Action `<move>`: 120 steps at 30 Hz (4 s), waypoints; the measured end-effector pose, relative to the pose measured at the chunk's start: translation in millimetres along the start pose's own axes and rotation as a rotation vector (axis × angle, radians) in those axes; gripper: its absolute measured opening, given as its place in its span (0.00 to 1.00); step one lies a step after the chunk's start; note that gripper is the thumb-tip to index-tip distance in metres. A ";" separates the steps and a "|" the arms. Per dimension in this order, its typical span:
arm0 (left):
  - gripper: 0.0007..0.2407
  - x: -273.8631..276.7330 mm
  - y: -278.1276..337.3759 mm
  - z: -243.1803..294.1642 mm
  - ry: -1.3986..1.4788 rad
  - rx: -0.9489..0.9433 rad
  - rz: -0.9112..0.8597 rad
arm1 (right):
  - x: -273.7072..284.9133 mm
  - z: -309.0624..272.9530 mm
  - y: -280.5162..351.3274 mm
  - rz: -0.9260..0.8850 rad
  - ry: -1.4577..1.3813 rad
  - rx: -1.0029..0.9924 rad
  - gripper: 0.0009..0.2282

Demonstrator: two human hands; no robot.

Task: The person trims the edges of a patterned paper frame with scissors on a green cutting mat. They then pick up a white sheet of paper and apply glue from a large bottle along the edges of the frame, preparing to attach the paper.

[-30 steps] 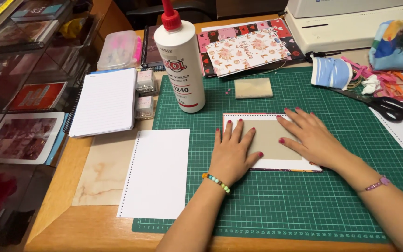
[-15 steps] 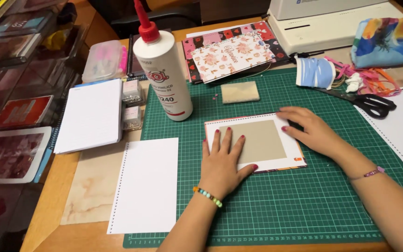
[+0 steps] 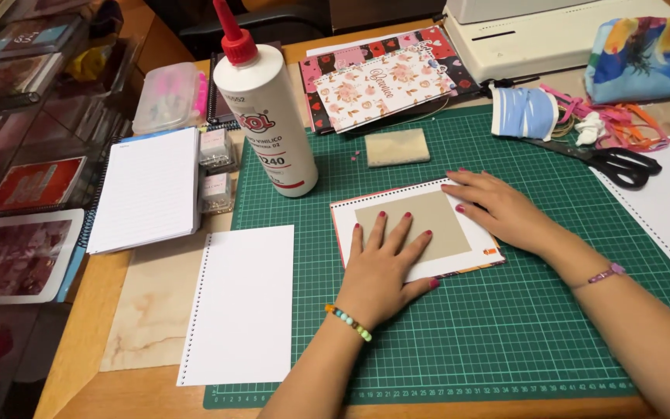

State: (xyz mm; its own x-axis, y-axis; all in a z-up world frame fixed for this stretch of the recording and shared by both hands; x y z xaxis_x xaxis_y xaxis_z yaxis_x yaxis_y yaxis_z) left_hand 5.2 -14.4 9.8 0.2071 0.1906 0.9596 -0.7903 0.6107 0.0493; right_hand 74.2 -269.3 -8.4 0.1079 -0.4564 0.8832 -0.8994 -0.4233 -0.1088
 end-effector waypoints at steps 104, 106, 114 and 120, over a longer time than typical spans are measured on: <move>0.40 18.6 -35.2 -17.0 -0.122 -0.121 -0.164 | 56.9 49.7 44.7 -0.076 -0.089 -0.440 0.17; 0.40 12.0 -36.3 -14.0 -0.155 -0.107 -0.149 | 59.0 58.0 48.3 -0.068 -0.163 -0.439 0.20; 0.41 -14.4 -23.8 16.8 -0.281 0.309 -0.060 | 77.0 65.2 60.6 0.110 0.005 -0.383 0.19; 0.24 -7.9 -69.4 10.6 -0.457 0.213 0.115 | 68.1 64.4 59.1 0.027 0.021 -0.384 0.17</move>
State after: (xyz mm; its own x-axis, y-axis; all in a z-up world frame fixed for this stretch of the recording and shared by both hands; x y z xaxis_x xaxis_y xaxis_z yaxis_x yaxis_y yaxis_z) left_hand 52.3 -66.4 1.8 -0.1238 -0.1369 0.9828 -0.9030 0.4261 -0.0544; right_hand 55.7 -375.7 15.9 0.0772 -0.4453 0.8920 -0.9954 -0.0860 0.0432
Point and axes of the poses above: each hand's wrist, its own y-axis away from the middle knuckle, its own x-axis out of the back of the hand, z = x × y, the point moved 2 cm from there along -y, towards the middle knuckle, and after that the axes turned 1 degree about -z, right-handed, at the moved point
